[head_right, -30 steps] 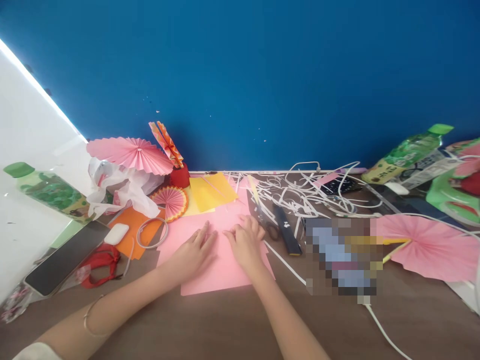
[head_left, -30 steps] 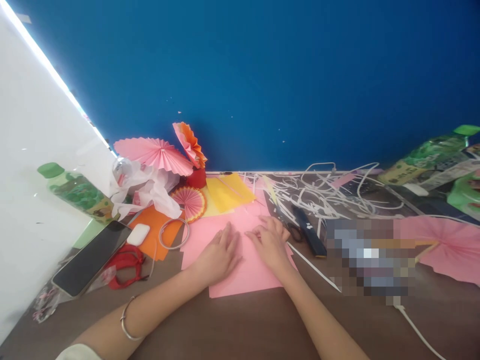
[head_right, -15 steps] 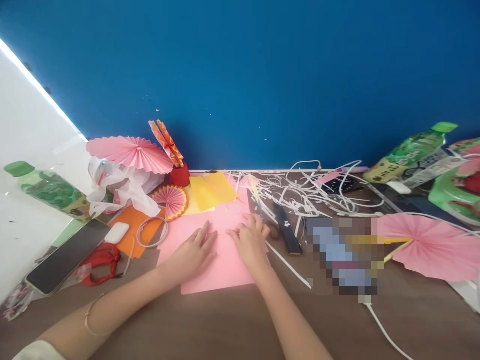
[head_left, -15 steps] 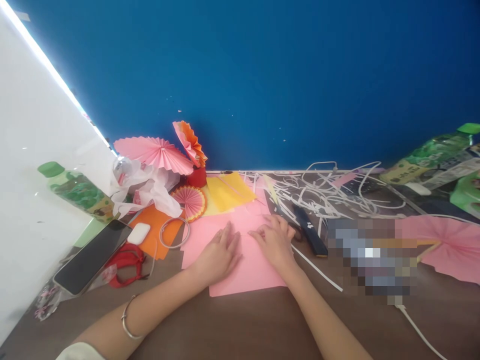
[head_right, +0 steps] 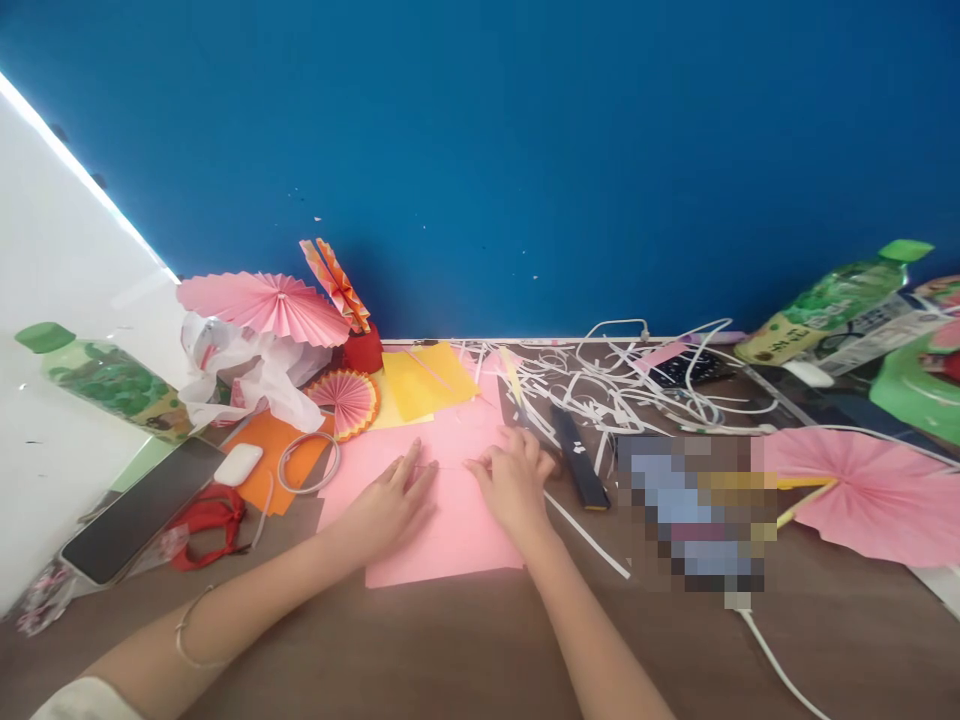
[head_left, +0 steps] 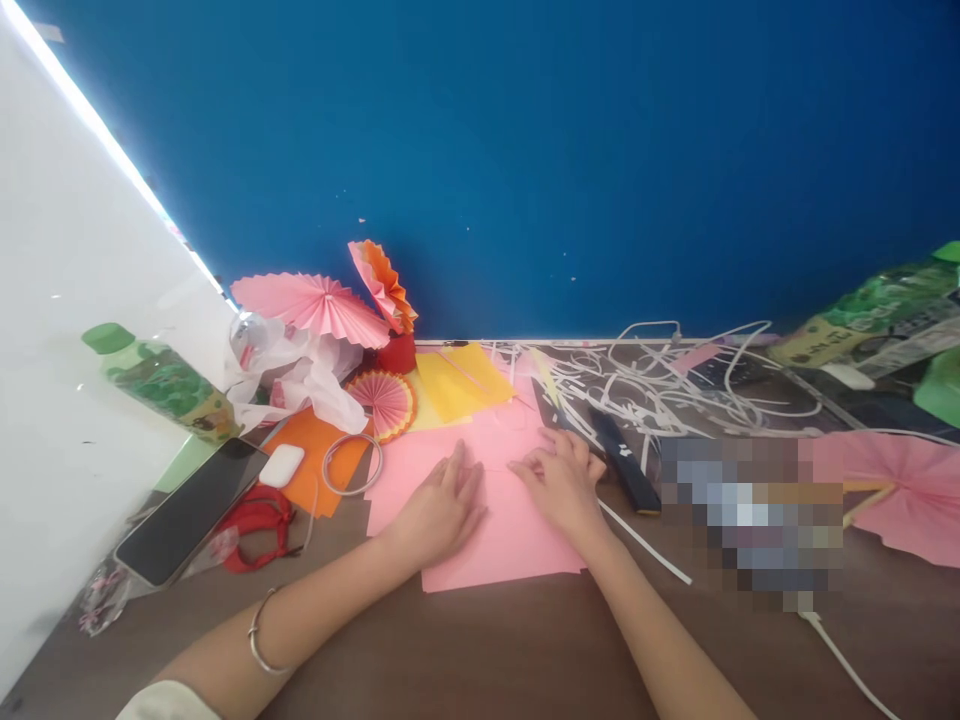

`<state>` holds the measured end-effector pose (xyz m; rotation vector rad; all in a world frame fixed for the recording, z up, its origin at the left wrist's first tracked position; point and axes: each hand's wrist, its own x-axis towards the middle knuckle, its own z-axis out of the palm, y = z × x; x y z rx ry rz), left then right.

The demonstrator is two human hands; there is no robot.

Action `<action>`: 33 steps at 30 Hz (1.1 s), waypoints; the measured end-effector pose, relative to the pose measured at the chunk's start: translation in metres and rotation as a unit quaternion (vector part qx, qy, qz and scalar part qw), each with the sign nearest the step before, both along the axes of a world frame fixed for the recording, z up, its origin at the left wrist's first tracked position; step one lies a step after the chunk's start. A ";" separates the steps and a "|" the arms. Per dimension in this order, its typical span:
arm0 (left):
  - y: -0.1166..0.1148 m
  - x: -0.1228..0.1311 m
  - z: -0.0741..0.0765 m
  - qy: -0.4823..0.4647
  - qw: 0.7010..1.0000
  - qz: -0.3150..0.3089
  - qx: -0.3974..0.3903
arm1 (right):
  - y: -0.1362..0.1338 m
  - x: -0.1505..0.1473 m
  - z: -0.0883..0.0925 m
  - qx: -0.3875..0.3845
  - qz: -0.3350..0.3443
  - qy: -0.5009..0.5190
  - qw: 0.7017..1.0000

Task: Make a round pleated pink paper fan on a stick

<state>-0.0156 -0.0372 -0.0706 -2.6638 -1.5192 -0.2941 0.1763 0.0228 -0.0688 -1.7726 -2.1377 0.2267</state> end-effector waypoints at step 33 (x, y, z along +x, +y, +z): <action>0.000 -0.002 -0.006 -0.025 1.000 -0.003 0.008 | 0.008 0.024 -0.004 -0.033 -0.025 -0.005 0.999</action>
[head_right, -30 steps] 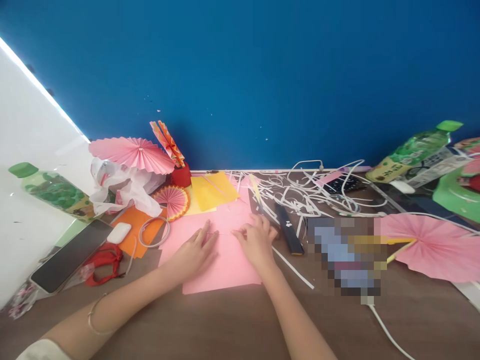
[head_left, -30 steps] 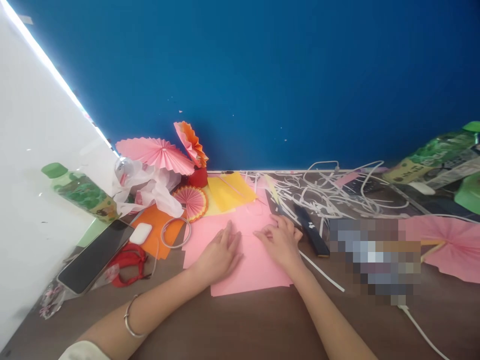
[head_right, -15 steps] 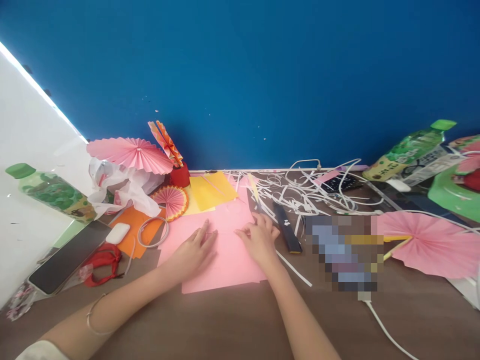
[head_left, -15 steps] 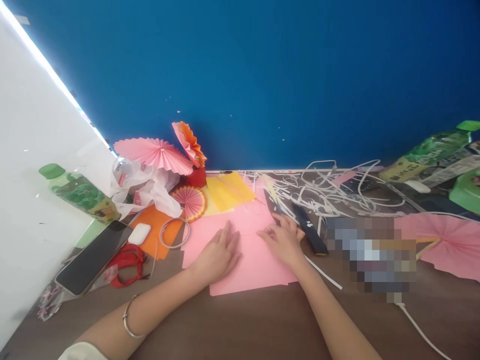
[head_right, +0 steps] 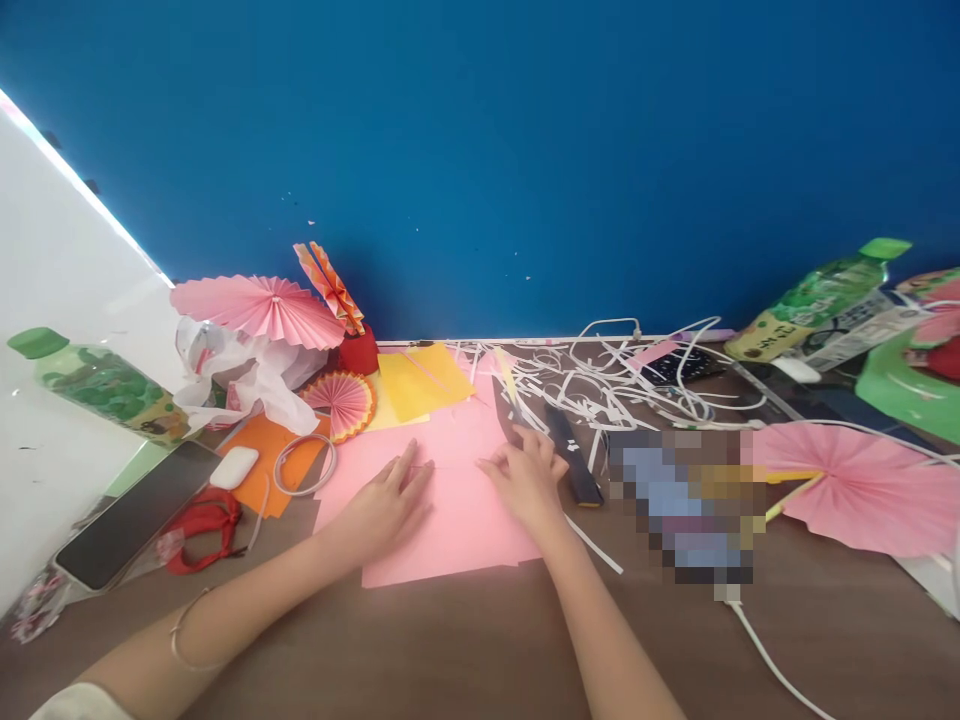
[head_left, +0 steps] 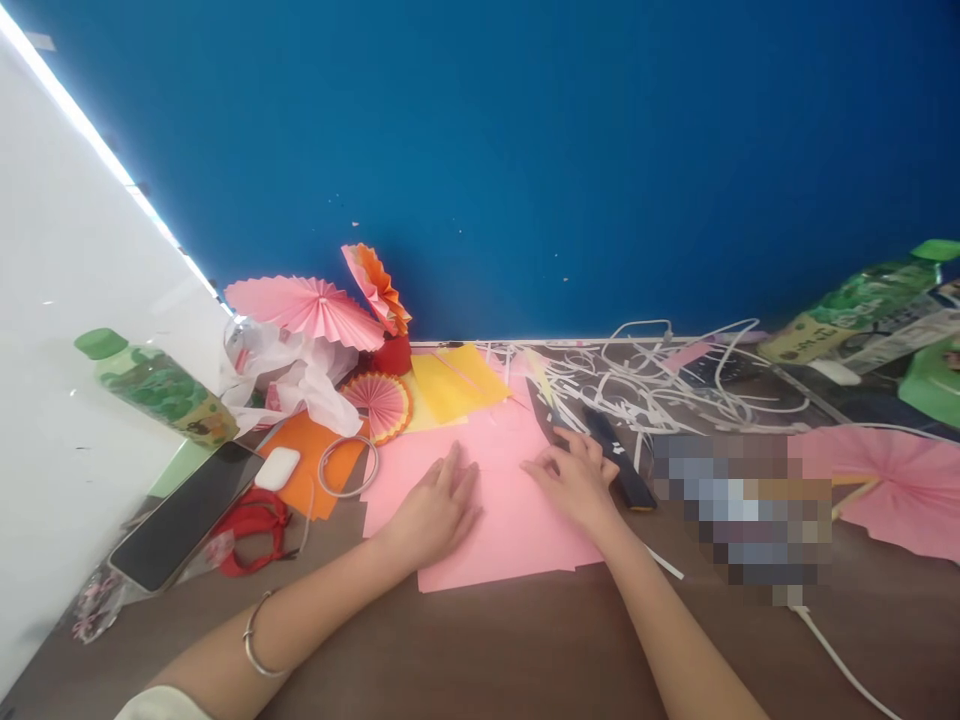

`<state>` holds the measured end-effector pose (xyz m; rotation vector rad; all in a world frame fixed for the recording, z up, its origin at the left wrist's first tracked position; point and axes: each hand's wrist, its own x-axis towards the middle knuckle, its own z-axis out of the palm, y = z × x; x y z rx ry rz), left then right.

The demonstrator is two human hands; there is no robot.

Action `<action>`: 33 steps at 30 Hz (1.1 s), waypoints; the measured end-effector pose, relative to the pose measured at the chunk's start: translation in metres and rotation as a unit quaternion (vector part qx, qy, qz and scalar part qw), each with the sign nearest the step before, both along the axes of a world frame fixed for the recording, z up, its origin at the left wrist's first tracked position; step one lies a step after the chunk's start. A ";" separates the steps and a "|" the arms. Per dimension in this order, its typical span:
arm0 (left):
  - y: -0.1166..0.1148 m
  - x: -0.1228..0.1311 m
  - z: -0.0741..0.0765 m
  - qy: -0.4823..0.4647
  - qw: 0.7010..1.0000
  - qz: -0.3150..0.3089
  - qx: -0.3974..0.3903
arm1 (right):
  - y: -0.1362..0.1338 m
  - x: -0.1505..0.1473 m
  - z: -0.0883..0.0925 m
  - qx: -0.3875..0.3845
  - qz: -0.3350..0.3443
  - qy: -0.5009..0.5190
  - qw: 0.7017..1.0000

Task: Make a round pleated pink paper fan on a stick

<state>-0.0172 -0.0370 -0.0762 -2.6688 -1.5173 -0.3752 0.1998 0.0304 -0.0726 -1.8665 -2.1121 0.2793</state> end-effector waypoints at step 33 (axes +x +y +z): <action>0.002 -0.001 0.006 0.006 1.000 -0.016 0.011 | -0.015 -0.025 0.010 0.125 0.196 0.055 0.971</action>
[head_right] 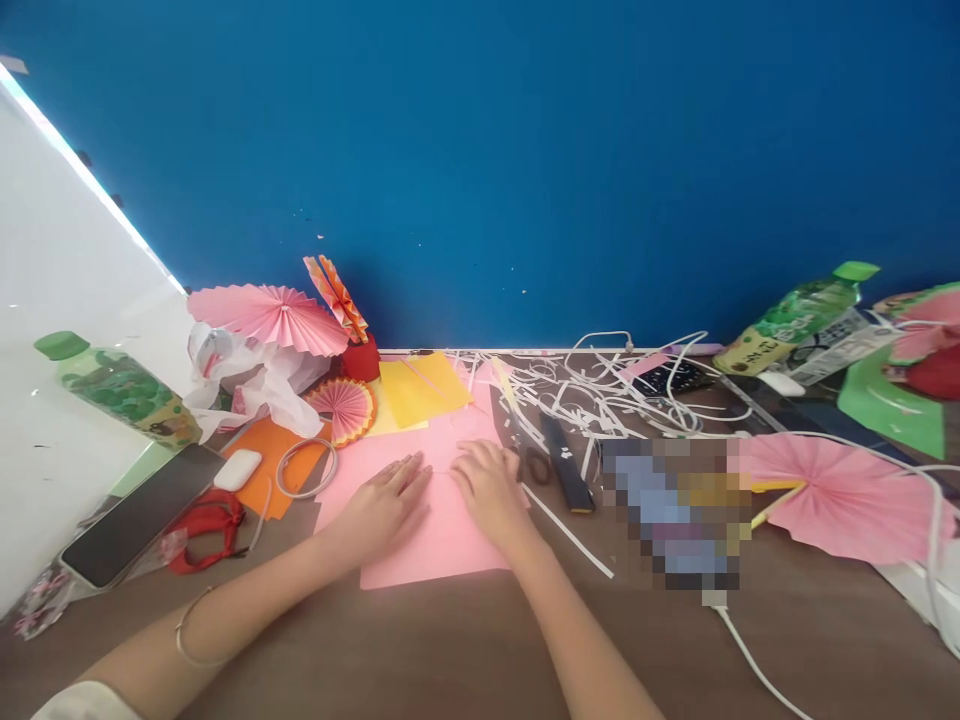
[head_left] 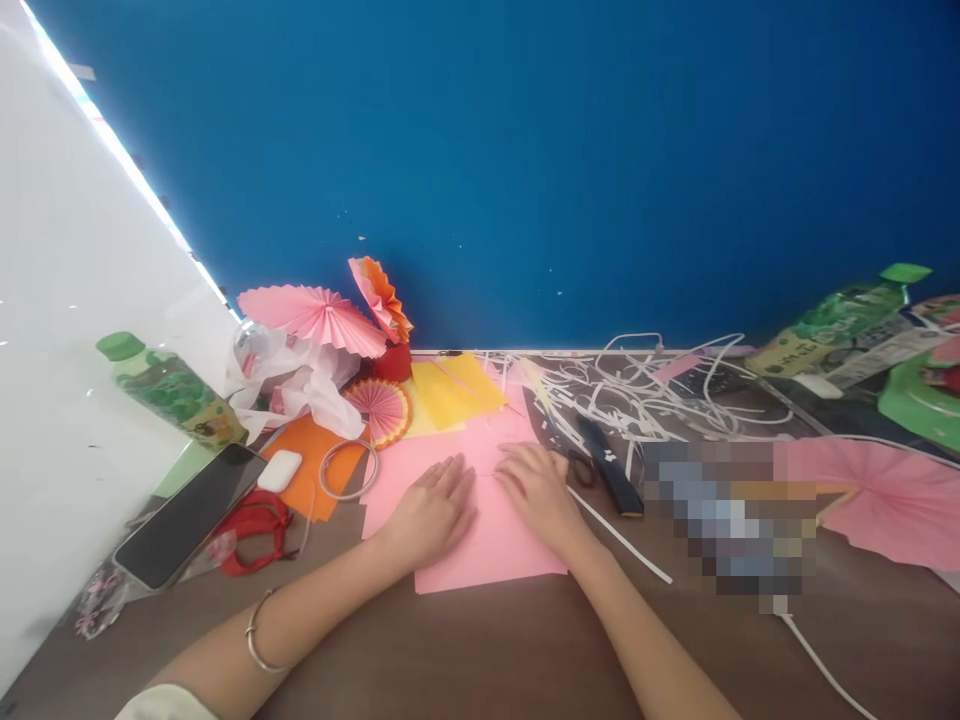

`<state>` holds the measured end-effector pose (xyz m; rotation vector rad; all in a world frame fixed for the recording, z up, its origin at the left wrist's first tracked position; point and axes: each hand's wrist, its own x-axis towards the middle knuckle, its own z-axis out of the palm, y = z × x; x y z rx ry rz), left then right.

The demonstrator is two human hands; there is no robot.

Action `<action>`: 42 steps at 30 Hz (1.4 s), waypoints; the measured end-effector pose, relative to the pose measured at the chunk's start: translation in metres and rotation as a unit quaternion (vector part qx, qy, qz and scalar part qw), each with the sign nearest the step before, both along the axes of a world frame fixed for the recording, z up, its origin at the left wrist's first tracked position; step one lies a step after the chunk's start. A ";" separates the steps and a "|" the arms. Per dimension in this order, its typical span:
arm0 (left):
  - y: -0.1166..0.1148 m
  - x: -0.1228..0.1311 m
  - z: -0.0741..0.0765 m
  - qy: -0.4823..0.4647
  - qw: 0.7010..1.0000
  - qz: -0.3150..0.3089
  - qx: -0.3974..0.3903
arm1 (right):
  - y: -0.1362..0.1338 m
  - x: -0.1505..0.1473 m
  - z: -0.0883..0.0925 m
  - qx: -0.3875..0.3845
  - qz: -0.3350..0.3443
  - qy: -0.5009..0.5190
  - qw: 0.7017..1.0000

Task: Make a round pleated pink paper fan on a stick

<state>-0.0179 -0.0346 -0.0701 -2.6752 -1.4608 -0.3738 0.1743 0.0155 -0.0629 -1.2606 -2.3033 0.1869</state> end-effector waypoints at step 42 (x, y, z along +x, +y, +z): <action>-0.022 -0.002 0.010 0.031 0.988 0.143 -0.049 | -0.032 -0.016 -0.007 -0.022 -0.108 -0.200 0.974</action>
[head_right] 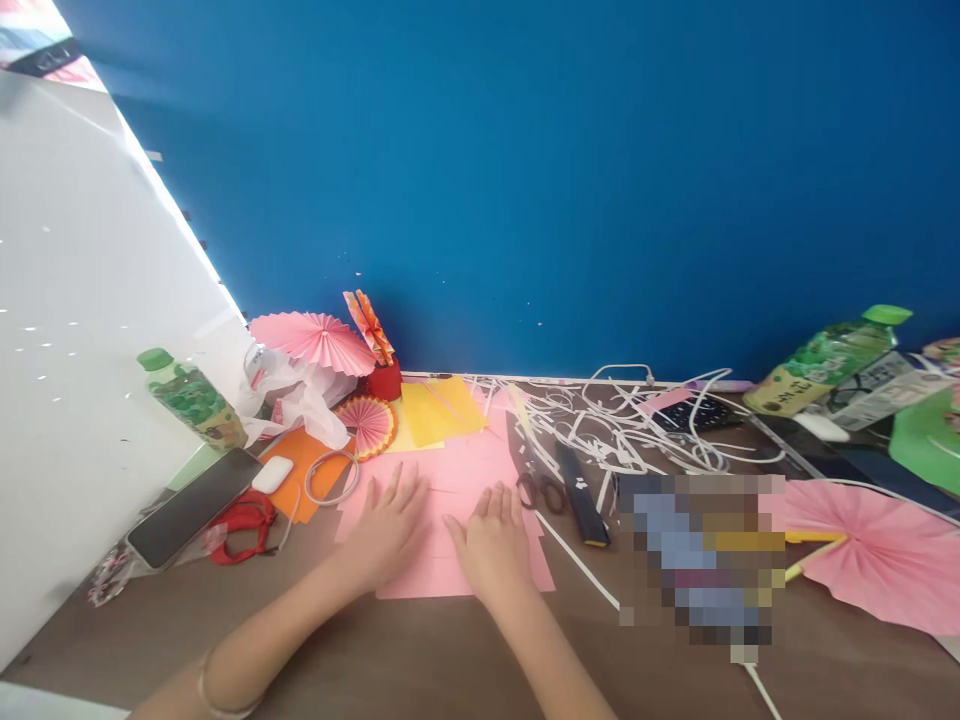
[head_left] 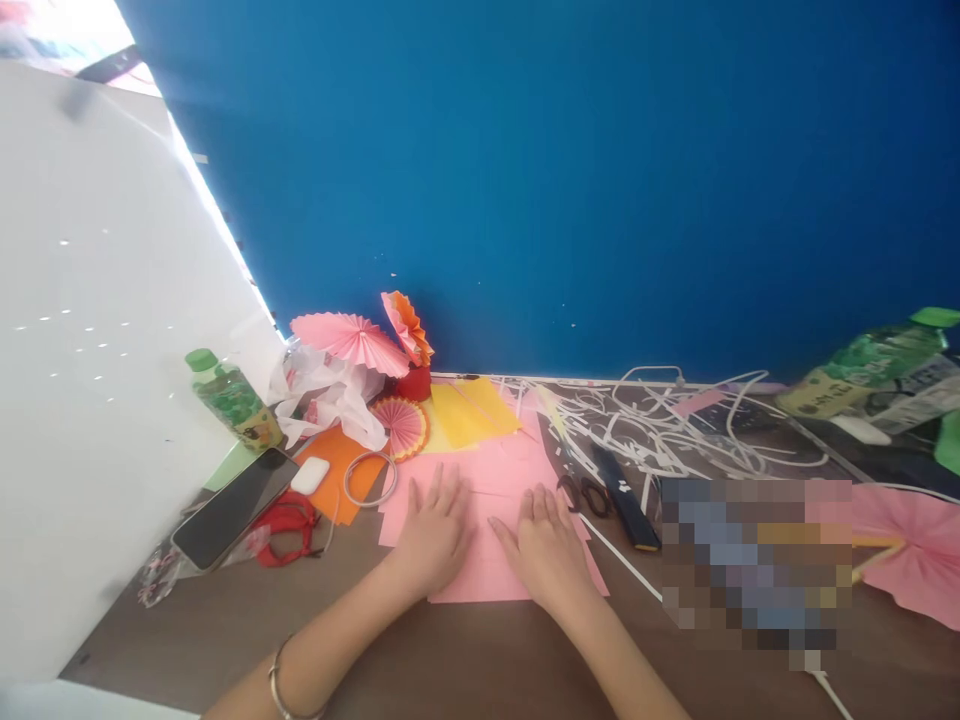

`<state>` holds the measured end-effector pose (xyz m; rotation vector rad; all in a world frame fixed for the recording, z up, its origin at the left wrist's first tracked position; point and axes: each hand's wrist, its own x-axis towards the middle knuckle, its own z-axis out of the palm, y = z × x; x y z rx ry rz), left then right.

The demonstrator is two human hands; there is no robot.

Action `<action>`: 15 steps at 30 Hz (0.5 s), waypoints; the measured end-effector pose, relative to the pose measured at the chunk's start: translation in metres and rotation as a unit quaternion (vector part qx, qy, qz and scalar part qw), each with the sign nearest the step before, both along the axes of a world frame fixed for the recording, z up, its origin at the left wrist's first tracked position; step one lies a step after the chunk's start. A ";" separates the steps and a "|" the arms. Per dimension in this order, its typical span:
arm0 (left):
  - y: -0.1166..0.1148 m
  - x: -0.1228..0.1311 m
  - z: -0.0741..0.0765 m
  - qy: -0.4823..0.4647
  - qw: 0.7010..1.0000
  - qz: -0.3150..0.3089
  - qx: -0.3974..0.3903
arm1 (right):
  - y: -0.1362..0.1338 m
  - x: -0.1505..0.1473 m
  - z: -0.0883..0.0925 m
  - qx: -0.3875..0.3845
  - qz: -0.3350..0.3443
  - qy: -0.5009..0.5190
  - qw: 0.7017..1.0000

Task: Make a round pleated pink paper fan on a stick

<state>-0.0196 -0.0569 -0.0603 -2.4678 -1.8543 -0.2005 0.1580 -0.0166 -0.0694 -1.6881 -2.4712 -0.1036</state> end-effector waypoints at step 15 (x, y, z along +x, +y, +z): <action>-0.031 -0.037 0.035 -0.176 0.981 0.062 0.045 | -0.002 -0.010 0.016 0.102 0.099 0.232 0.962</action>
